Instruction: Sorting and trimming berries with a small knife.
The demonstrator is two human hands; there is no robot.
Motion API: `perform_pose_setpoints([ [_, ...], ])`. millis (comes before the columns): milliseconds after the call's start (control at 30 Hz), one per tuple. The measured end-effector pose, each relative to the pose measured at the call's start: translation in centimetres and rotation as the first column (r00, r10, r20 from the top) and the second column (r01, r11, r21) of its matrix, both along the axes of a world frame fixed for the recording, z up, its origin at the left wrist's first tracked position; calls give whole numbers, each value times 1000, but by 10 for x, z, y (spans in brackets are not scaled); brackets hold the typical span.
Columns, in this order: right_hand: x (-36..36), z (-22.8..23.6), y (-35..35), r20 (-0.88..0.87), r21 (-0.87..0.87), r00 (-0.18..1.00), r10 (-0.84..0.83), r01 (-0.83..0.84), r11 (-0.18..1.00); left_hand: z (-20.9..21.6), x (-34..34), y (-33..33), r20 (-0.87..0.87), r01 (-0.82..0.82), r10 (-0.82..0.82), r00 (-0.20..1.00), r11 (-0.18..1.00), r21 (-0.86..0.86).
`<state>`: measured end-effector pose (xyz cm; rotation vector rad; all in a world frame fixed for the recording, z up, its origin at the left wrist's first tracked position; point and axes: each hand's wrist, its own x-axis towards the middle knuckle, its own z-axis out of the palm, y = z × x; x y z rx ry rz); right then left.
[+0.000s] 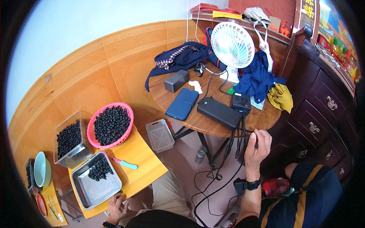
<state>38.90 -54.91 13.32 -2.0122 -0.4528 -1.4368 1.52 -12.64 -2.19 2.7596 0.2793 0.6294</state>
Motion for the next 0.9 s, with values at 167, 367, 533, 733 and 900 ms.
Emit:
perform_pose_setpoints([
  [167,34,-5,-28,-90,-18,995,39,-41,999,-10,-2,6,-76,-28,31,997,999,41],
  [367,59,-17,-44,-109,-118,994,-17,4,993,-18,-3,7,-106,-49,59,993,995,90],
  [533,78,-27,-47,-93,-148,995,-25,11,989,-4,9,-3,-132,-75,97,986,983,165],
  [733,98,-50,-55,4,-141,999,-49,49,989,-1,17,-6,-139,-101,133,981,972,213],
  [900,103,-57,-59,18,-118,999,-49,51,992,-6,17,-3,-141,-96,137,981,960,265],
])
